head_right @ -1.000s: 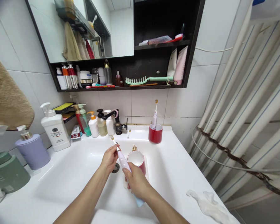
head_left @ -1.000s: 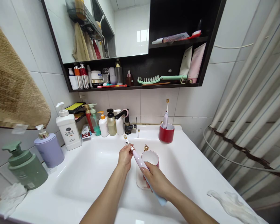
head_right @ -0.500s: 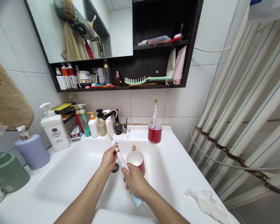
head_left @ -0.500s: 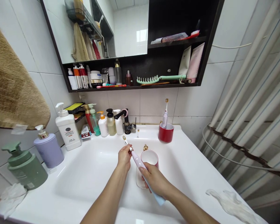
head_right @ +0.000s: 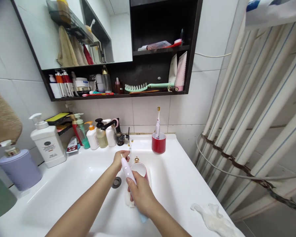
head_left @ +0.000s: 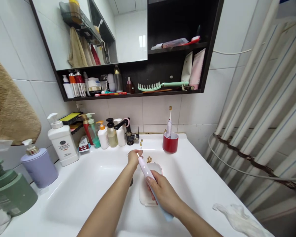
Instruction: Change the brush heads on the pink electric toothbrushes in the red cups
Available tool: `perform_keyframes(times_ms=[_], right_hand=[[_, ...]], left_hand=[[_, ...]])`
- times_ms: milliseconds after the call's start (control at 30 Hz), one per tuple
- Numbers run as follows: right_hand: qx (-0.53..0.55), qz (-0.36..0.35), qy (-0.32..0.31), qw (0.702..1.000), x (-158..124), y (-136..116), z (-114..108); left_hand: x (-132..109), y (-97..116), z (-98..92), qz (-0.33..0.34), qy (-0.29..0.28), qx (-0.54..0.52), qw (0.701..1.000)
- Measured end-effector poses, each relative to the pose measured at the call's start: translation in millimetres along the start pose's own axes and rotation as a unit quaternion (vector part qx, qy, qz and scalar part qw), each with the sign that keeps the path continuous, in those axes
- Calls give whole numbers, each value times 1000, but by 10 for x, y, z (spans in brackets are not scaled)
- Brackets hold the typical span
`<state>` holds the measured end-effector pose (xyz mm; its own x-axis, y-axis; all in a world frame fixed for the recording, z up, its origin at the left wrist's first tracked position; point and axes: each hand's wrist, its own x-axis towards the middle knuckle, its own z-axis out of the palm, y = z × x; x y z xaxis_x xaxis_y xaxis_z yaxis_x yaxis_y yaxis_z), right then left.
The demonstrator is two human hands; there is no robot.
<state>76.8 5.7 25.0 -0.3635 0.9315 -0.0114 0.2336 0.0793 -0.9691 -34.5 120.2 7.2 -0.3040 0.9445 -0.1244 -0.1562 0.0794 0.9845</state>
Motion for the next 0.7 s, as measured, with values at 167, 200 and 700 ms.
perform_keyframes(times_ms=[167,200,700], right_hand=[[2,-5,11,1000,3,-2,-32],[5,-6,10,1000,5,-5,-33],[45,0,-14,999,-5,31,-15]], left_hand=[[365,69,313,55,14,253,966],[424,80,354,72,17,294,953],[634,121,261,141,26,557,818]])
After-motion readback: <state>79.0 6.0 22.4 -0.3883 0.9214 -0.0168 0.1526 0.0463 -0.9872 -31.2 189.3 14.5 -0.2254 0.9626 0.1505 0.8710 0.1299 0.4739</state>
